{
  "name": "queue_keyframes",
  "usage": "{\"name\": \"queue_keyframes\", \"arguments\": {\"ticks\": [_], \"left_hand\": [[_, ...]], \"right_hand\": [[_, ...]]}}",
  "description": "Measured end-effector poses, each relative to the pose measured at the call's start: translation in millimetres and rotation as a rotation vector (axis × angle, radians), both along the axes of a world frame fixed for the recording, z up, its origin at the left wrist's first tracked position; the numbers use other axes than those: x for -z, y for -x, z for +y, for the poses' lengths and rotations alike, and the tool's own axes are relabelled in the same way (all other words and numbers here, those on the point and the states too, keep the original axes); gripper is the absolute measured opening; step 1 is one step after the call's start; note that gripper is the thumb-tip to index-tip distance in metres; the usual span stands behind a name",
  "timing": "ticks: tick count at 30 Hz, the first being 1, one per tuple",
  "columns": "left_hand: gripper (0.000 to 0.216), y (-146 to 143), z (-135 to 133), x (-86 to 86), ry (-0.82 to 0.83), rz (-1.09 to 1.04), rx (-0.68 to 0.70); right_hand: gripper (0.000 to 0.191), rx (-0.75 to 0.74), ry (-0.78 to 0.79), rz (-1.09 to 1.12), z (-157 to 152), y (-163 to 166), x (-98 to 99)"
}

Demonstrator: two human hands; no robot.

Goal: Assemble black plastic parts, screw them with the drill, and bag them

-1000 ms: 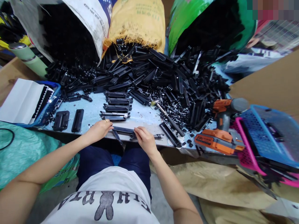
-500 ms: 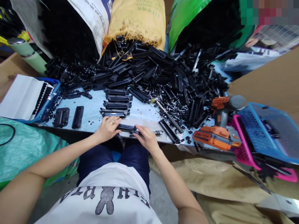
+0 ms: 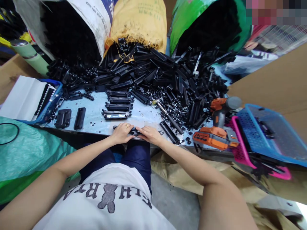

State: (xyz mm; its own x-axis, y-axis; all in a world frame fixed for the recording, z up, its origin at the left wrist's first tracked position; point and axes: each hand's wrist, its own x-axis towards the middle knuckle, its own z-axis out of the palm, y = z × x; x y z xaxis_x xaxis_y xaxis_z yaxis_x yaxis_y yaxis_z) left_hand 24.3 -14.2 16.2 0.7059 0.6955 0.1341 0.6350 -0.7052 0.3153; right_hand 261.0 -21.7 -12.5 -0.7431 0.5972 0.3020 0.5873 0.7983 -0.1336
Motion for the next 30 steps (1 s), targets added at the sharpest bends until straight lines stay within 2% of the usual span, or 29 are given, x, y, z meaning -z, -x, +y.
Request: {"name": "queue_keyframes", "arguments": {"ticks": [6,8,10,13,16,19,23,26,28,30], "left_hand": [[0.048,1,-4,-4.3,-0.068,0.018,0.026],[0.052,7,-5,-7.6,-0.127,0.056,0.076],[0.050,18,-7,-9.6,-0.196,0.083,0.091],[0.040,41,-11,-6.0,-0.249,0.048,-0.056],[0.032,61,-16,2.2,-0.240,-0.027,-0.206],[0.031,70,-23,6.3,-0.223,-0.067,-0.251],[0.032,65,-30,1.9,-0.208,-0.080,-0.277],[0.037,50,-24,-4.7,-0.208,-0.047,-0.163],[0.039,39,-12,-10.5,-0.148,-0.012,-0.052],[0.035,32,2,-17.2,-0.052,0.024,-0.001]], "right_hand": [[0.045,0.013,-0.032,-0.007,3,1,-1.2],[0.046,-0.023,-0.011,-0.069,4,-2,-5.2],[0.049,0.029,-0.033,-0.148,2,-6,-9.3],[0.053,0.189,-0.124,-0.212,-4,-9,-11.1],[0.051,0.211,-0.137,-0.210,-10,-9,-9.3],[0.049,0.202,-0.109,-0.212,-10,-8,-9.3],[0.053,0.244,-0.104,-0.208,-8,-7,-13.5],[0.057,0.262,-0.105,-0.233,-6,-2,-17.0],[0.062,0.295,-0.101,-0.259,-7,1,-19.9],[0.067,0.313,-0.068,-0.259,-8,2,-24.0]]}}
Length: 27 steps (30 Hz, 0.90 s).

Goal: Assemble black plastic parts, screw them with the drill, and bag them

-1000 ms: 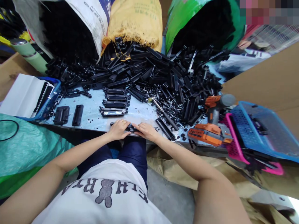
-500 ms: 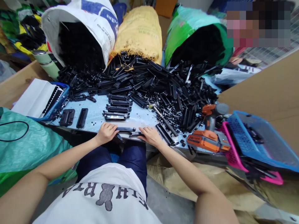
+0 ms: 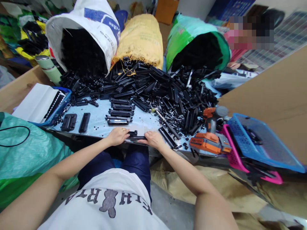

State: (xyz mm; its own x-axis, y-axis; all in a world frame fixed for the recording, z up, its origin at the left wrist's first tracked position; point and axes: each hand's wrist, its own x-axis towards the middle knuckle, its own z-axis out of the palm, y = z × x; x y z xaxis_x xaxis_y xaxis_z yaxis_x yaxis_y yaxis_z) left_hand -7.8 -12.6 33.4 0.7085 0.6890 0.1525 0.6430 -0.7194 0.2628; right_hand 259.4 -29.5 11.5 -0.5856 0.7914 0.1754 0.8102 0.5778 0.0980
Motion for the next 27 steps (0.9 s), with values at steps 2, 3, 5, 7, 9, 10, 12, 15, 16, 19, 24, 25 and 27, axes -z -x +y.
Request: {"name": "queue_keyframes", "arguments": {"ticks": [2,3,5,7,9,10,12,15,16,19,24,25,27], "left_hand": [[0.040,-1,12,-6.1,0.098,-0.003,0.026],[0.044,0,16,-8.3,0.148,-0.026,0.052],[0.048,3,18,-10.3,0.223,-0.075,0.087],[0.049,4,15,-8.8,0.213,-0.058,0.033],[0.053,1,9,-5.4,0.136,0.032,-0.104],[0.056,-1,7,-3.9,0.097,0.078,-0.178],[0.060,-3,5,-3.9,0.055,0.136,-0.276],[0.059,7,3,-16.4,0.045,0.138,-0.225],[0.060,13,0,-24.0,0.052,0.102,-0.173],[0.067,32,-26,-50.3,0.131,-0.168,0.005],[0.078,22,-97,-67.7,0.312,-0.684,0.129],[0.079,15,-107,-64.0,0.277,-0.741,0.072],[0.081,1,-117,-50.7,0.130,-0.824,-0.077]], "right_hand": [[0.071,-0.036,0.081,0.044,-3,-2,-5.7],[0.072,-0.064,0.130,0.075,-5,-2,-9.1],[0.074,-0.109,0.213,0.123,-10,-1,-17.3],[0.074,-0.105,0.247,0.103,-16,8,-26.9],[0.070,-0.029,0.250,0.013,-21,23,-37.1],[0.068,0.026,0.248,-0.042,-23,31,-42.0],[0.067,0.106,0.239,-0.121,-24,46,-51.5],[0.072,0.022,0.210,-0.095,-24,55,-67.4],[0.075,-0.056,0.204,-0.044,-25,54,-73.8],[0.078,-0.332,0.264,0.174,-38,53,-91.7],[0.074,-0.685,0.404,0.587,-68,93,-73.4],[0.070,-0.633,0.348,0.668,-70,109,-61.1],[0.058,-0.283,0.125,0.803,-64,140,-35.8]]}}
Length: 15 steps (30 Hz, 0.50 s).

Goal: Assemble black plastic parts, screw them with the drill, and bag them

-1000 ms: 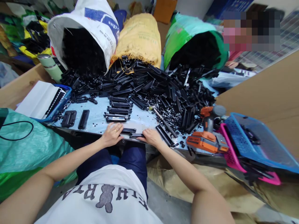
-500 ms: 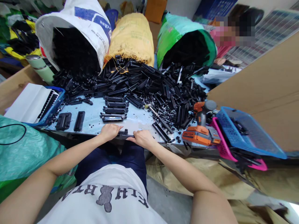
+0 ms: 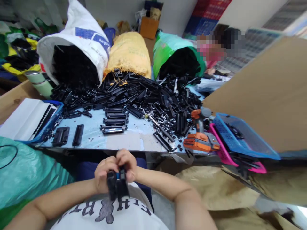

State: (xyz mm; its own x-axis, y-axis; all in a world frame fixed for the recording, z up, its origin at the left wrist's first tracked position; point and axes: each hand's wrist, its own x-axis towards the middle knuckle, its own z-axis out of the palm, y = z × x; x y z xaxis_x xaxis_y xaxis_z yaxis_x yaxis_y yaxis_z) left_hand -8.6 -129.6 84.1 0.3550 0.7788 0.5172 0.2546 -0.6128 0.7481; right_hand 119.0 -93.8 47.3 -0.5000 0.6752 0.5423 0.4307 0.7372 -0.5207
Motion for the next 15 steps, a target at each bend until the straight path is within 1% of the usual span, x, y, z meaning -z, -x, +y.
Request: {"name": "queue_keyframes", "arguments": {"ticks": [1,2,3,4,6,7,8,9,10,12,14,15], "left_hand": [[0.083,-6,1,8.7,-0.064,-0.015,-0.086],[0.083,-10,6,18.0,-0.140,-0.015,-0.144],[0.082,-12,15,27.4,-0.219,0.002,-0.177],[0.080,-12,28,36.4,-0.296,0.043,-0.193],[0.077,-5,58,52.6,-0.414,0.200,-0.192],[0.075,1,74,59.9,-0.449,0.307,-0.178],[0.072,9,89,66.5,-0.470,0.423,-0.157],[0.065,17,102,72.6,-0.477,0.529,-0.133],[0.056,25,113,77.8,-0.471,0.615,-0.121],[0.040,35,124,84.5,-0.435,0.712,-0.150],[0.041,34,129,84.0,-0.372,0.727,-0.237],[0.047,28,132,80.9,-0.332,0.715,-0.285]], "right_hand": [[0.051,0.229,-0.009,0.046,8,12,10.3],[0.046,0.379,-0.015,0.110,18,20,17.6],[0.041,0.479,-0.024,0.168,30,21,21.2],[0.038,0.518,-0.039,0.208,41,17,21.1],[0.034,0.521,-0.091,0.195,60,-12,12.0],[0.034,0.531,-0.123,0.138,67,-36,4.3],[0.036,0.580,-0.163,0.071,71,-64,-4.8],[0.036,0.661,-0.200,0.004,74,-95,-14.7],[0.037,0.782,-0.228,-0.041,74,-129,-25.1],[0.044,1.084,-0.262,-0.109,71,-199,-46.4],[0.056,1.377,-0.158,-0.213,66,-264,-65.7],[0.062,1.497,-0.046,-0.262,64,-292,-73.6]]}}
